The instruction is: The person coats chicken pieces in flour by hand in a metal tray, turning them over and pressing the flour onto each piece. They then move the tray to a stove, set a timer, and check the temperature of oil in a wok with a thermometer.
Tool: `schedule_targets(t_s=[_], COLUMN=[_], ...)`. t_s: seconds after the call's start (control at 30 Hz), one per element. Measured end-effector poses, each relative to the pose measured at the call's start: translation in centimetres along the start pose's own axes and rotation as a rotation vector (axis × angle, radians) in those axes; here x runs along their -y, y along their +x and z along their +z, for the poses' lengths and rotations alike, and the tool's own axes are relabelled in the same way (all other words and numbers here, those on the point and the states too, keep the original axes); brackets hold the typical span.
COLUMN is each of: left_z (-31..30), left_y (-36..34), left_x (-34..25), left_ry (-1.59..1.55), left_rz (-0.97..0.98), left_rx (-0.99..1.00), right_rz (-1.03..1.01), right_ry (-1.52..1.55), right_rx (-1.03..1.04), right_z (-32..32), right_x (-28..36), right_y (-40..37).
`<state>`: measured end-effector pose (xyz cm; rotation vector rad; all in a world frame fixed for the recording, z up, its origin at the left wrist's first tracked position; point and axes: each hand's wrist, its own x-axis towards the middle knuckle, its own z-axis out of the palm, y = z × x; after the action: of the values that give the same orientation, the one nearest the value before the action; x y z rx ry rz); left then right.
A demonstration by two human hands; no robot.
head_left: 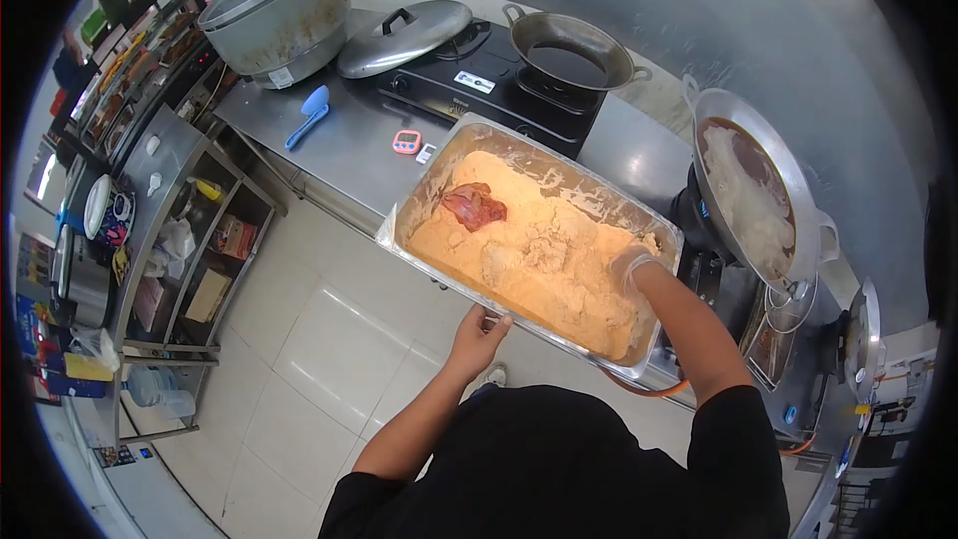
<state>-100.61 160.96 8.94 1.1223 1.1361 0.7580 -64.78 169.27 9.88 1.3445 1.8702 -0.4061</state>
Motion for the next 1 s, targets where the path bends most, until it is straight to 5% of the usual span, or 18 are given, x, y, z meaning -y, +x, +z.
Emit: schedule_targets(t_s=[0.23, 0.43, 0.63, 0.73, 0.83, 1.0], left_z=[-0.4, -0.5, -0.6, -0.6, -0.5, -0.5], left_y=[0.1, 0.3, 0.1, 0.2, 0.1, -0.1], left_x=[0.2, 0.4, 0.4, 0.2, 0.7, -0.2], left_ry=[-0.019, -0.010, 0.002, -0.004, 0.004, 0.008], left_rz=[-0.026, -0.021, -0.025, -0.024, -0.018, -0.046], left_rx=[0.013, 0.000, 0.032, 0.029, 0.011, 0.022], right_rz=[0.083, 0.027, 0.190, 0.283, 0.268, 0.209], right_ry=[0.269, 0.564, 0.384, 0.625, 0.844, 0.577], right_rx=[0.316, -0.142, -0.520, -0.851, -0.839, -0.944], right_z=[-6.8, -2.3, -1.7, -1.3, -1.7, -1.5], right_x=[1.7, -0.9, -1.7, -1.3, -2.2, -1.4], right_y=[-6.2, -6.4, -4.9, -5.8, -6.1, -4.5])
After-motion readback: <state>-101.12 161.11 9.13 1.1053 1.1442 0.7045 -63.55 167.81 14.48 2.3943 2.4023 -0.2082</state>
